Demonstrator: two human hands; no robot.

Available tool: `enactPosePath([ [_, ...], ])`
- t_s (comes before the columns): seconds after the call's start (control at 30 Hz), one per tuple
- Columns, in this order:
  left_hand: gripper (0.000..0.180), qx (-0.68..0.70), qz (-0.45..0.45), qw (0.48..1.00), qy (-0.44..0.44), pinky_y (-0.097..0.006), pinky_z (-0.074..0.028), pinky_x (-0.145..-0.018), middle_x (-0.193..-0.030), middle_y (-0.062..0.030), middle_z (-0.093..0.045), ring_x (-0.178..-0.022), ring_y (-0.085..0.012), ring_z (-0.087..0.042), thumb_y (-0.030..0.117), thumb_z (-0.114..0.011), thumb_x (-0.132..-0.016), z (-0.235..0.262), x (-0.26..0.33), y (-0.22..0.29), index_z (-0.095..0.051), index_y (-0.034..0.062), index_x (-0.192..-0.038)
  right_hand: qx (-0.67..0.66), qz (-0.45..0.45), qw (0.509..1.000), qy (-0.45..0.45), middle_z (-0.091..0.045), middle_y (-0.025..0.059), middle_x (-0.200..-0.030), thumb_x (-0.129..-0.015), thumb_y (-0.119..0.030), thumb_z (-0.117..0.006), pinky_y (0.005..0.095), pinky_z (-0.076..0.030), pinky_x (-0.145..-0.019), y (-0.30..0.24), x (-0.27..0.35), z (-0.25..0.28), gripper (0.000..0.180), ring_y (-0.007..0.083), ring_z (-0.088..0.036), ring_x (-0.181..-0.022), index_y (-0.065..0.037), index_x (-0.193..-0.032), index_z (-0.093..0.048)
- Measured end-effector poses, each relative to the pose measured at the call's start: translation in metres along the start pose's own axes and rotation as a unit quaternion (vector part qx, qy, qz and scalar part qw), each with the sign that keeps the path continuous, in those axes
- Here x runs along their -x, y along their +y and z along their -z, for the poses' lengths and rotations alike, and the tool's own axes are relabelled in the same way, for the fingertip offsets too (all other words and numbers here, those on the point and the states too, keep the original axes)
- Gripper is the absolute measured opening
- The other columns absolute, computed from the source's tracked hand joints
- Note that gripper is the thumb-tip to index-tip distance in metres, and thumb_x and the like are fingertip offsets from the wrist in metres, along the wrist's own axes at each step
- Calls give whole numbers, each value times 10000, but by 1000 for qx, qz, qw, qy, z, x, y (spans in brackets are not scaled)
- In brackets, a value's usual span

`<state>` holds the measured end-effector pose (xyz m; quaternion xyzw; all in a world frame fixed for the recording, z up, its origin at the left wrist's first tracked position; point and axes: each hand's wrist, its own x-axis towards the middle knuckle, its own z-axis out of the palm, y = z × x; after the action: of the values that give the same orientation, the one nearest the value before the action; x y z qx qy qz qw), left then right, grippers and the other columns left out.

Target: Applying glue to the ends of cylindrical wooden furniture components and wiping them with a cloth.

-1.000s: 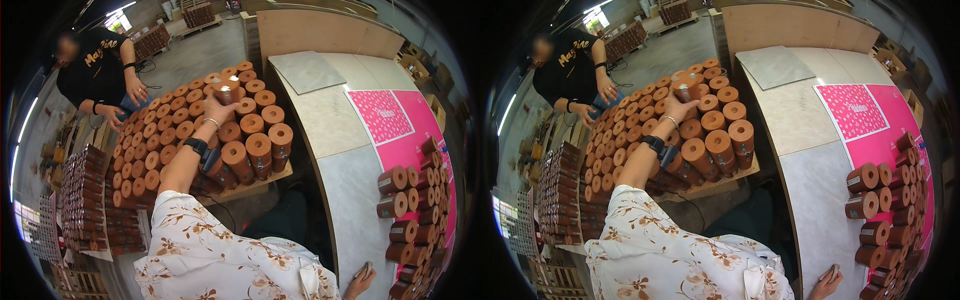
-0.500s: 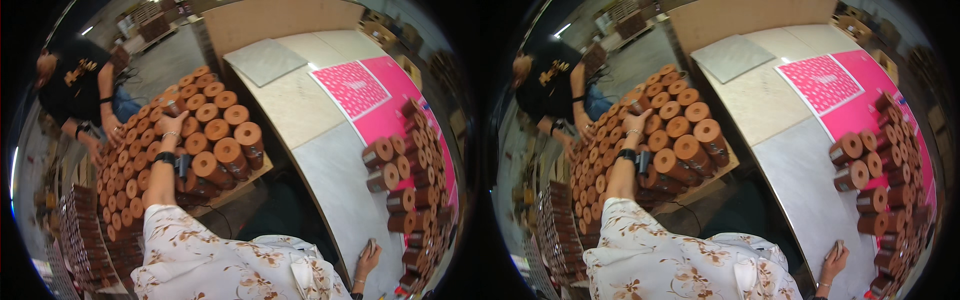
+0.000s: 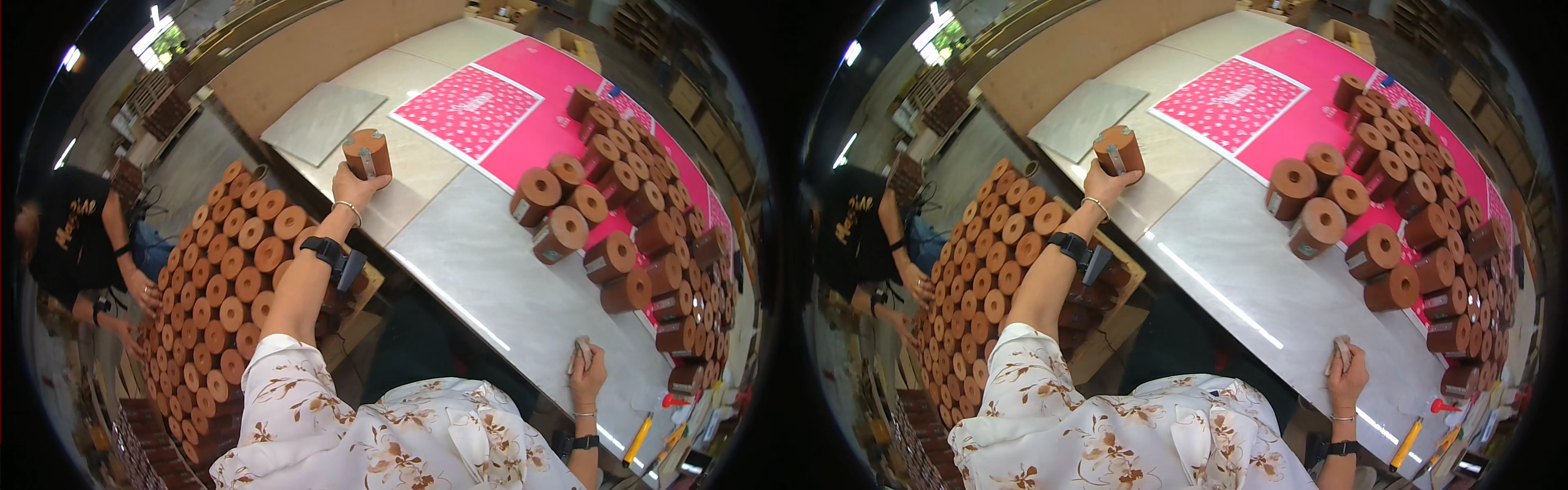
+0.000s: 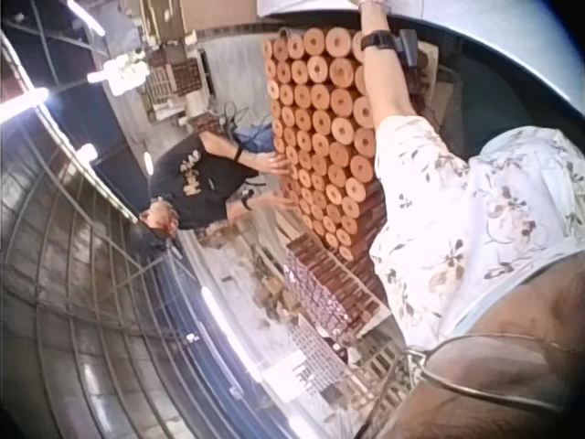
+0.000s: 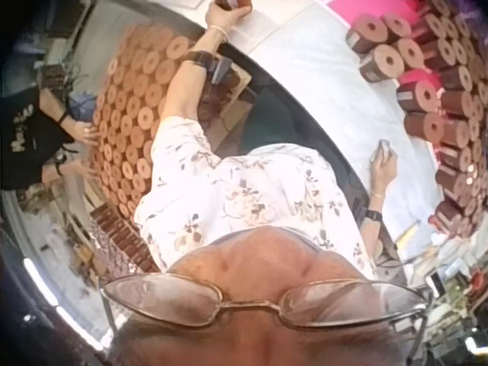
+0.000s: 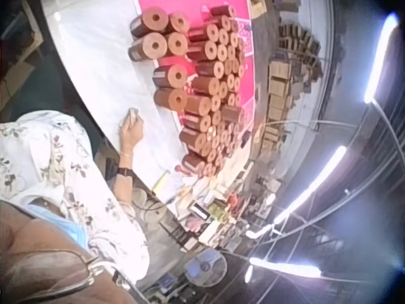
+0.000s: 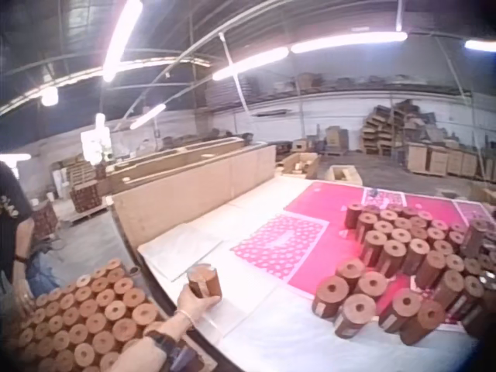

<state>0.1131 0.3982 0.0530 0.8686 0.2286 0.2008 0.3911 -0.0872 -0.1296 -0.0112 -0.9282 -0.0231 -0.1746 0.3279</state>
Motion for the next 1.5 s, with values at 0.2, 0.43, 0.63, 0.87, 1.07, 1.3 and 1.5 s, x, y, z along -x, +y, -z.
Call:
enactPosePath([
  [0.2, 817, -63, 35, 997, -36, -345, -492, -904, -1136, -224, -616, -1026, -316, -628, 389, -864, -583, -55, -1, 14, -492, -60, -1156, -19, -33, 999, -4, -629, 182, -796, -810, -65, -598, 354, -503, -617, 3, -1, 1, 193, 324, -641, -679, -16, -995, -580],
  [0.43, 761, -17, 36, 999, 12, -389, -488, -890, -1099, -225, -597, -1026, -342, -603, 373, -855, -568, -68, -9, 8, -494, -44, -1092, -39, -35, 999, -11, -636, 187, -823, -800, -48, -592, 365, -504, -618, 6, -2, 2, 196, 338, -643, -689, -7, -991, -577],
  [0.63, 778, -160, -109, 981, 29, -401, -464, -879, -1107, -183, -446, -1006, -343, -520, 402, -797, -568, -33, -32, 31, -449, -28, -1115, -50, -35, 998, -10, -636, 189, -821, -787, -33, -595, 357, -503, -617, 3, -3, 5, 210, 336, -639, -683, -4, -994, -578],
  [0.87, 778, -350, -233, 906, -51, -425, -444, -920, -1112, -197, -536, -1044, -369, -525, 350, -786, -540, 9, -87, 72, -495, 65, -1203, -79, -64, 995, -22, -641, 183, -818, -795, -23, -606, 342, -500, -611, 2, -3, 7, 210, 322, -640, -676, -2, -1002, -581],
  [1.07, 788, -368, -228, 894, -114, -419, -455, -917, -1130, -207, -566, -1055, -368, -554, 381, -784, -571, -14, -99, 66, -495, 48, -1225, -65, -54, 996, 1, -646, 172, -825, -807, -24, -611, 339, -501, -612, -1, -4, 12, 177, 306, -647, -682, -2, -981, -587],
  [1.3, 757, -456, -330, 826, 23, -414, -443, -943, -1192, -182, -551, -1102, -356, -538, 371, -801, -613, -39, -81, 51, -502, 59, -1234, -49, -39, 998, -9, -633, 150, -815, -771, -49, -644, 348, -499, -589, -7, -10, 9, 205, 306, -634, -662, -20, -968, -593],
  [1.5, 764, 29, -388, 900, -197, -338, -455, -862, -1231, -112, -549, -1066, -228, -550, 300, -845, -661, -115, 102, 108, -474, 47, -1279, -64, -48, 997, -4, -637, 153, -828, -770, -45, -642, 341, -503, -589, -9, -8, 12, 208, 300, -636, -662, -25, -972, -596],
])
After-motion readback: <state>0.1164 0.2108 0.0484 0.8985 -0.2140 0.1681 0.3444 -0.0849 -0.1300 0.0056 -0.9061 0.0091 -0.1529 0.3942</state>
